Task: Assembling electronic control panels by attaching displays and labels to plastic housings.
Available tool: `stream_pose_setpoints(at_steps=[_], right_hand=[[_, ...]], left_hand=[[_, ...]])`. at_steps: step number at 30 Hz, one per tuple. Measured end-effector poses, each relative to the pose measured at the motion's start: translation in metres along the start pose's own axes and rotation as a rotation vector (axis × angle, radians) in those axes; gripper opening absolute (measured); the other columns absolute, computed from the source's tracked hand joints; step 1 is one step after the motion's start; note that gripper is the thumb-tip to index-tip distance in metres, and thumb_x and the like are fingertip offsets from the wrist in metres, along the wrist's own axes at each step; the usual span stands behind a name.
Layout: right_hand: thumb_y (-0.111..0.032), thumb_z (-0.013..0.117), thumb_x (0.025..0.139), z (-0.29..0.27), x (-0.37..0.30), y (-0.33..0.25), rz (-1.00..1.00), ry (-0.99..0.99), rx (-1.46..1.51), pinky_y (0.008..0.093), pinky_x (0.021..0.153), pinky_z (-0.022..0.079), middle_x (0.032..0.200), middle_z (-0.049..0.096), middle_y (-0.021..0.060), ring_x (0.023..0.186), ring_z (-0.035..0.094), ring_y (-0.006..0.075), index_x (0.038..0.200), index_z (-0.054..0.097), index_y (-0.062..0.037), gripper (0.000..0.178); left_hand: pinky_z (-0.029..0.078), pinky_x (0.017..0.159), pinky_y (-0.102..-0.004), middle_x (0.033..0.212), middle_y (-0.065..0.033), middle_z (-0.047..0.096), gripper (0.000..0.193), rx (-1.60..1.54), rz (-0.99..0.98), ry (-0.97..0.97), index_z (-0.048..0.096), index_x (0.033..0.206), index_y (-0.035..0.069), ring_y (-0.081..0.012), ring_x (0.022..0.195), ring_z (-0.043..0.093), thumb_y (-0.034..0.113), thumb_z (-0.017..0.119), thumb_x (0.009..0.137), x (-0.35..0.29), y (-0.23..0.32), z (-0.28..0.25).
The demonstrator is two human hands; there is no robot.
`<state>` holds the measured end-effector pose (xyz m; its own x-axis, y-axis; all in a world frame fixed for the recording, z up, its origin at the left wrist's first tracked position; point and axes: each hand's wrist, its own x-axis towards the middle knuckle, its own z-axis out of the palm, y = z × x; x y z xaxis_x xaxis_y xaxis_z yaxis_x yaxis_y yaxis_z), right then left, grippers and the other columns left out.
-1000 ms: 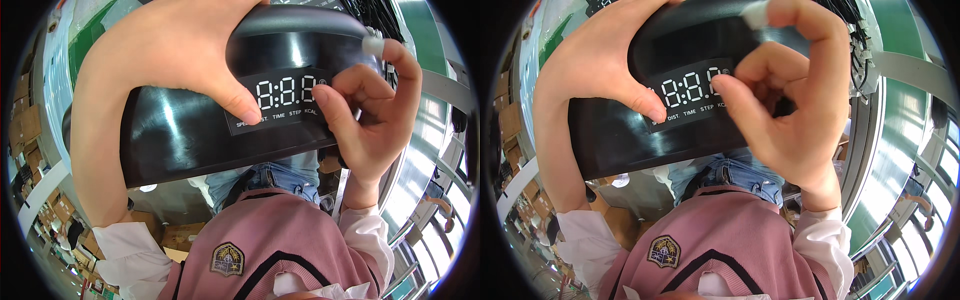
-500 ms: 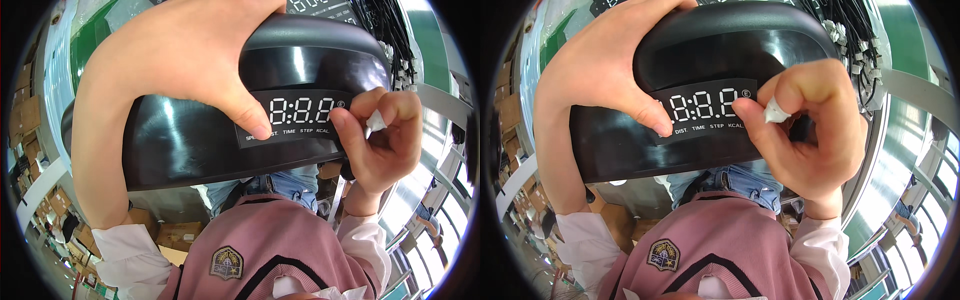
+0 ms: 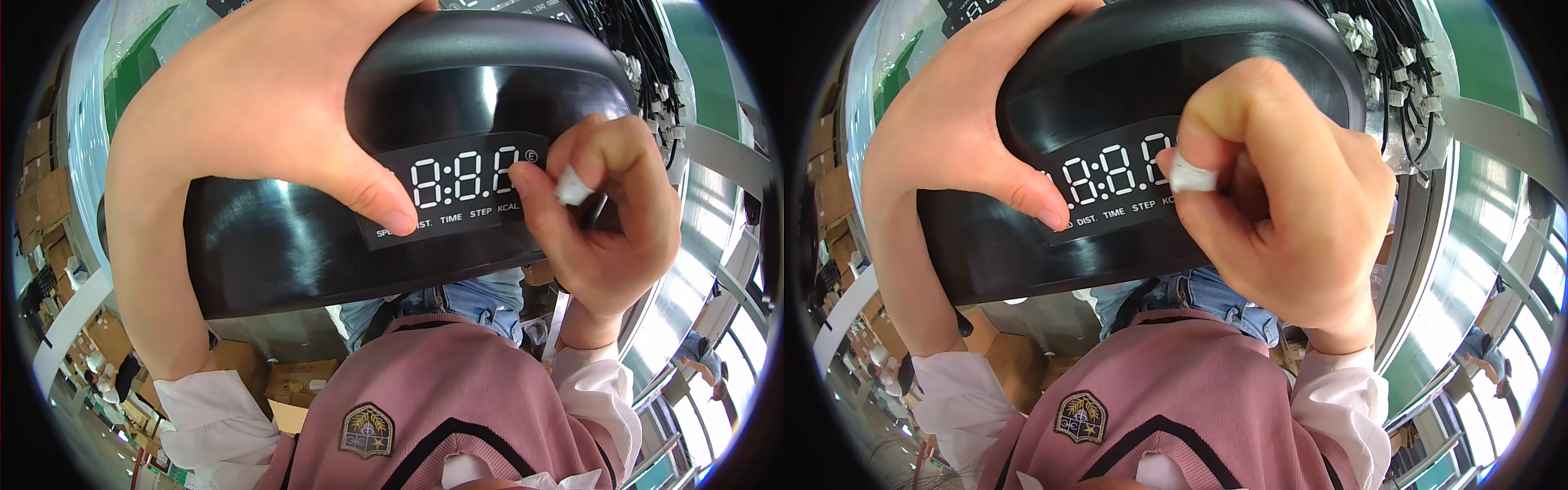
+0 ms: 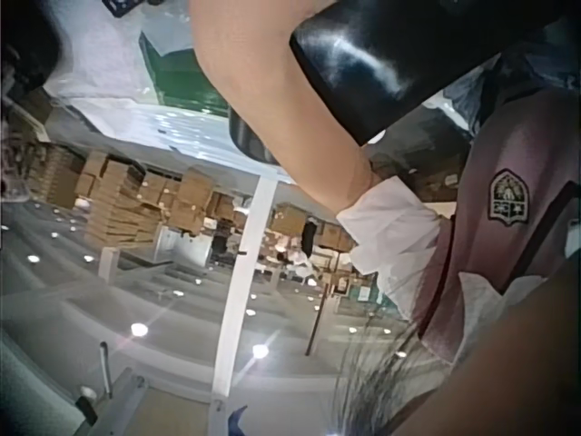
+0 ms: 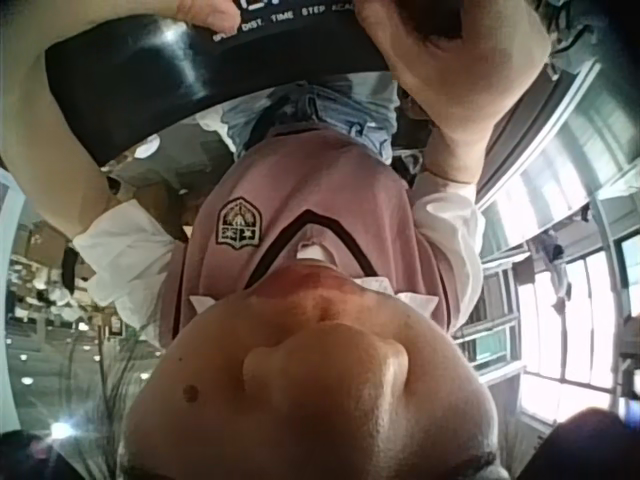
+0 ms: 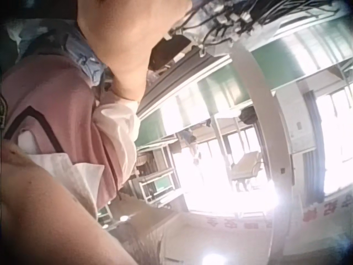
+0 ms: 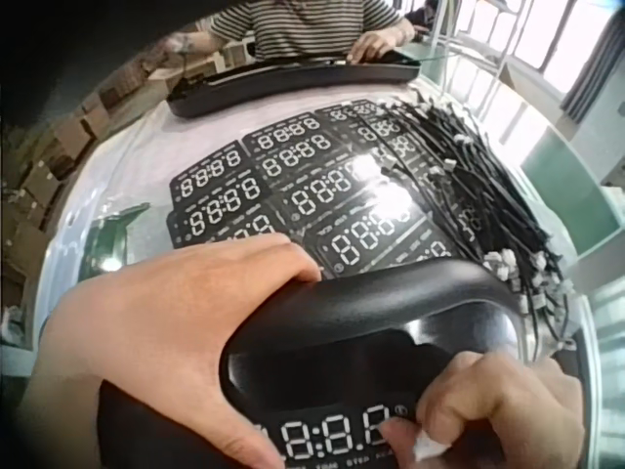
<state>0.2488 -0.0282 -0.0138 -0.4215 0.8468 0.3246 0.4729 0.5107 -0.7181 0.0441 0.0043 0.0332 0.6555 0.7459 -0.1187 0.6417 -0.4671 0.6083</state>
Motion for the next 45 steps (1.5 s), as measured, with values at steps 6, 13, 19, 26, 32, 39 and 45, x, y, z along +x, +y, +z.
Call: stream_pose_setpoints(at_steps=[6,13,19,26,32,39,45], right_hand=[[0.002,0.084,0.066,-0.004,-0.001,0.002,0.145,0.207,-0.25,0.018,0.049,0.023,0.059,0.041,-0.0065,0.051,0.034,0.0009,0.097,0.059,-0.003,0.04],[-0.013,0.089,0.063,-0.011,0.017,0.001,0.312,0.281,-0.263,0.018,0.048,0.02,0.057,0.038,-0.0076,0.051,0.035,0.0013,0.111,0.063,-0.0042,0.055],[-0.033,0.089,0.061,-0.023,0.014,0.012,-0.143,0.122,-0.322,0.0261,0.046,0.035,0.056,0.042,-0.0021,0.047,0.043,0.0108,0.131,0.056,-0.0062,0.082],[-0.041,0.08,0.072,-0.024,0.009,0.016,0.043,0.13,-0.562,0.0365,0.05,0.045,0.069,0.06,0.0064,0.056,0.06,0.0236,0.149,0.031,-0.0088,0.096],[-0.037,0.073,0.081,-0.019,0.011,0.016,-0.085,0.088,-0.599,0.0392,0.05,0.045,0.072,0.062,0.008,0.057,0.061,0.0278,0.146,0.033,-0.008,0.082],[-0.029,0.067,0.087,-0.036,0.033,0.019,-0.148,-0.017,-0.38,0.0399,0.056,0.049,0.079,0.065,0.0127,0.06,0.063,0.0306,0.122,0.059,-0.0069,0.043],[-0.024,0.068,0.084,-0.084,0.103,0.126,-0.199,0.264,-0.486,0.0434,0.071,0.051,0.083,0.067,0.0167,0.078,0.066,0.0326,0.096,0.07,-0.0042,0.023]], left_hand=[[0.042,0.09,-0.0352,0.119,-0.012,0.054,0.061,0.015,0.031,0.0,0.059,0.119,0.003,-0.027,0.102,0.055,0.031,0.079,0.069,0.018,-0.018,0.001],[0.043,0.096,-0.0364,0.128,-0.0133,0.052,0.07,0.044,0.111,0.01,0.058,0.125,0.003,-0.0296,0.109,0.055,0.033,0.081,0.066,0.017,-0.038,-0.003],[0.043,0.099,-0.0384,0.133,-0.0147,0.051,0.079,0.218,0.15,0.152,0.056,0.129,0.004,-0.0329,0.115,0.054,0.034,0.083,0.061,-0.003,-0.041,-0.014],[0.036,0.103,-0.052,0.143,-0.0178,0.044,0.087,0.518,-0.127,0.351,0.049,0.135,0.005,-0.0384,0.131,0.042,0.045,0.079,0.064,-0.088,0.029,0.045],[0.034,0.106,-0.0541,0.146,-0.0179,0.041,0.082,0.682,-0.364,0.457,0.05,0.135,0.005,-0.0384,0.137,0.036,0.037,0.08,0.066,-0.148,0.032,0.095],[0.036,0.106,-0.0533,0.142,-0.0161,0.046,0.07,0.83,-0.36,0.623,0.052,0.134,0.005,-0.0383,0.135,0.04,0.011,0.075,0.067,-0.163,0.026,0.11],[0.048,0.087,-0.0438,0.113,-0.0154,0.063,0.053,0.78,-0.271,0.875,0.064,0.116,0.003,-0.0341,0.106,0.06,0.005,0.076,0.064,-0.178,0.037,0.048]])
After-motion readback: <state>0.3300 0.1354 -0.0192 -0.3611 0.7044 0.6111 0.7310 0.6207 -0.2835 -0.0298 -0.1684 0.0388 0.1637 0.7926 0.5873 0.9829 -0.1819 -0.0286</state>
